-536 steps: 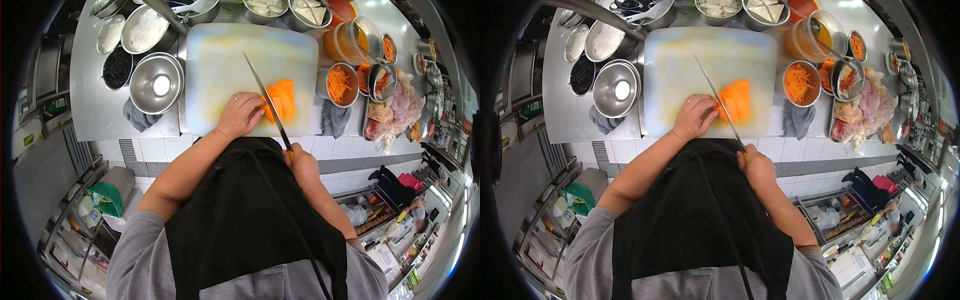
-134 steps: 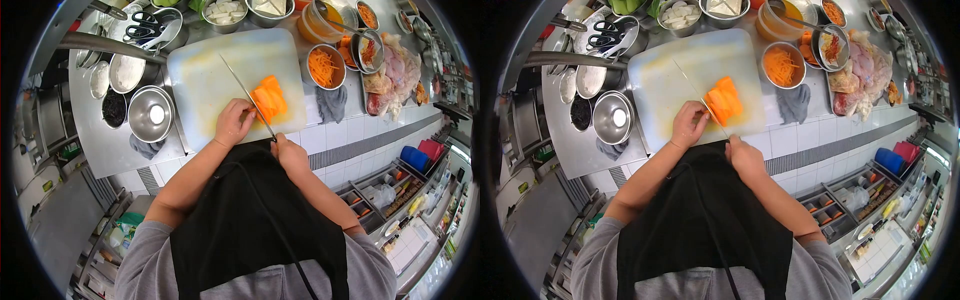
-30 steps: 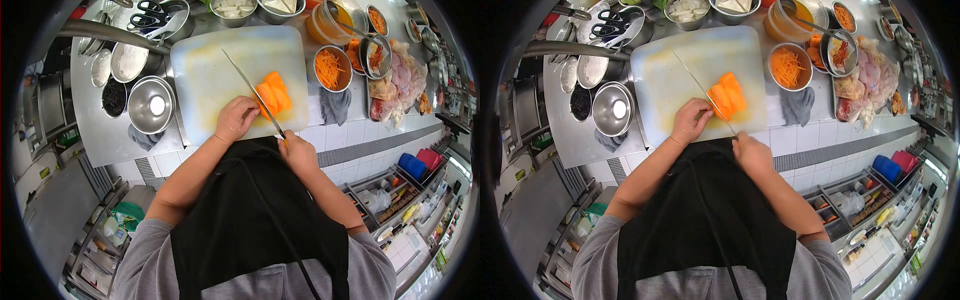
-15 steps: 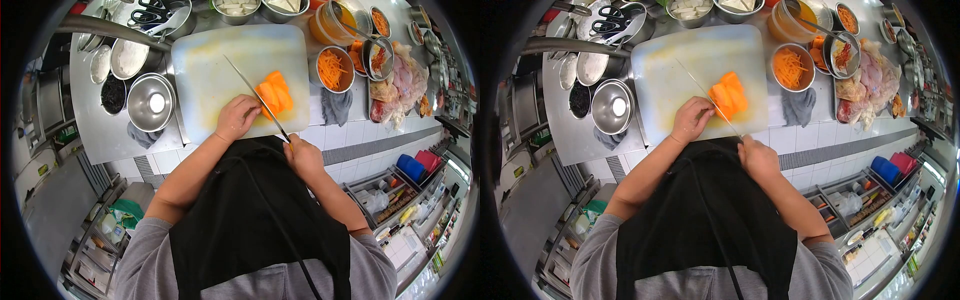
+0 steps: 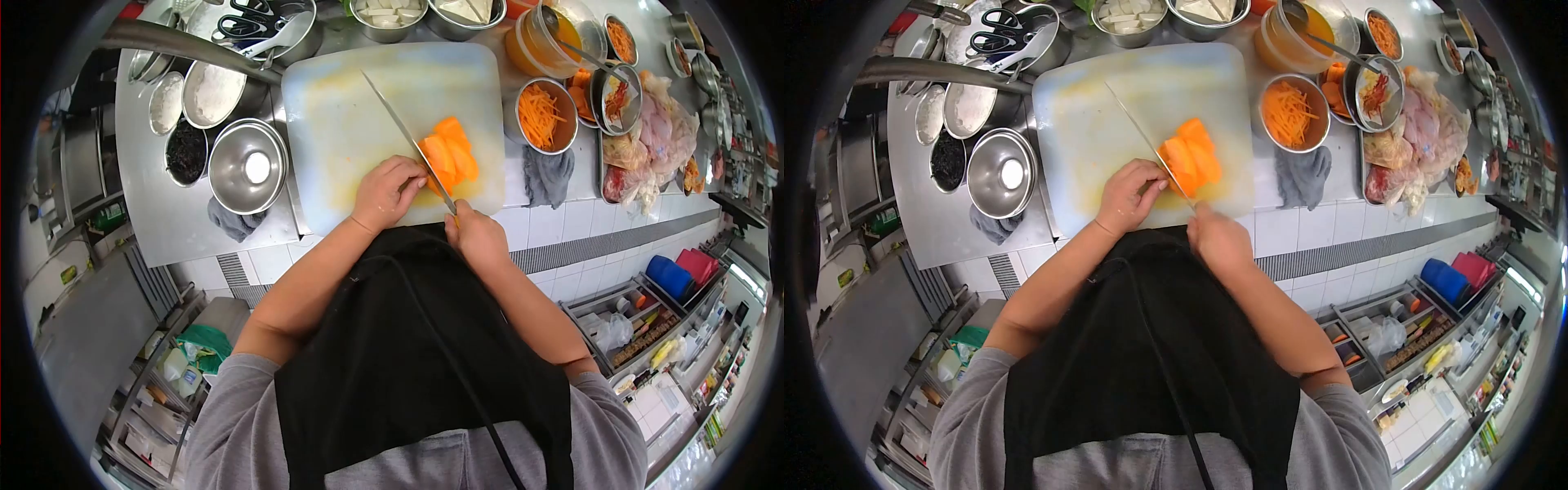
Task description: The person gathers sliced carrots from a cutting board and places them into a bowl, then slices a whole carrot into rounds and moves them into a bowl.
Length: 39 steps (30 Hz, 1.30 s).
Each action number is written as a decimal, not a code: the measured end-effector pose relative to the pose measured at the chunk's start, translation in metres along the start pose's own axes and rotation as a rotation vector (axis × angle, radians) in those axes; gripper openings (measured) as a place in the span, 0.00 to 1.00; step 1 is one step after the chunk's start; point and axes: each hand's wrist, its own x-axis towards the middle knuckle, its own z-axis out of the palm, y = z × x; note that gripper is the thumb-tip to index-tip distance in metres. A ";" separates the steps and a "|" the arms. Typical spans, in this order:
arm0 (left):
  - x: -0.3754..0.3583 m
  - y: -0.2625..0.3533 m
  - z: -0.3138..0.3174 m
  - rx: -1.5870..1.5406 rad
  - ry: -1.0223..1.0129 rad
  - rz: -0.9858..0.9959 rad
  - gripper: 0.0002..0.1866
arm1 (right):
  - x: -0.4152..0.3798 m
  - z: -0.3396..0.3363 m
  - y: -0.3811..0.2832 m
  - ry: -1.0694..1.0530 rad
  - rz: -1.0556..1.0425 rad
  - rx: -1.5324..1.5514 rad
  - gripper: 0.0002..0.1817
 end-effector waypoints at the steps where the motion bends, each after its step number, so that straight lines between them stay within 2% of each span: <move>1: -0.001 0.001 0.000 0.000 -0.007 -0.018 0.05 | 0.000 -0.002 -0.002 0.002 -0.005 0.000 0.12; 6: -0.002 0.000 -0.001 -0.017 -0.014 -0.037 0.05 | -0.013 0.001 0.003 -0.035 0.039 0.001 0.12; 11: -0.002 -0.002 -0.004 0.011 -0.010 -0.010 0.05 | 0.020 0.027 -0.002 0.030 0.028 0.036 0.11; 18: -0.003 -0.002 -0.003 -0.065 -0.001 -0.050 0.05 | -0.001 -0.001 -0.007 0.015 0.045 0.015 0.13; 21: -0.002 -0.002 -0.001 -0.038 0.011 -0.003 0.05 | -0.016 -0.008 -0.003 0.011 0.029 -0.010 0.14; 27: -0.003 -0.002 -0.001 -0.005 0.002 -0.041 0.04 | -0.028 -0.013 0.004 -0.043 0.037 -0.070 0.13; 39: -0.001 -0.001 -0.001 0.009 -0.009 -0.043 0.05 | -0.026 -0.008 0.005 0.011 -0.008 -0.041 0.13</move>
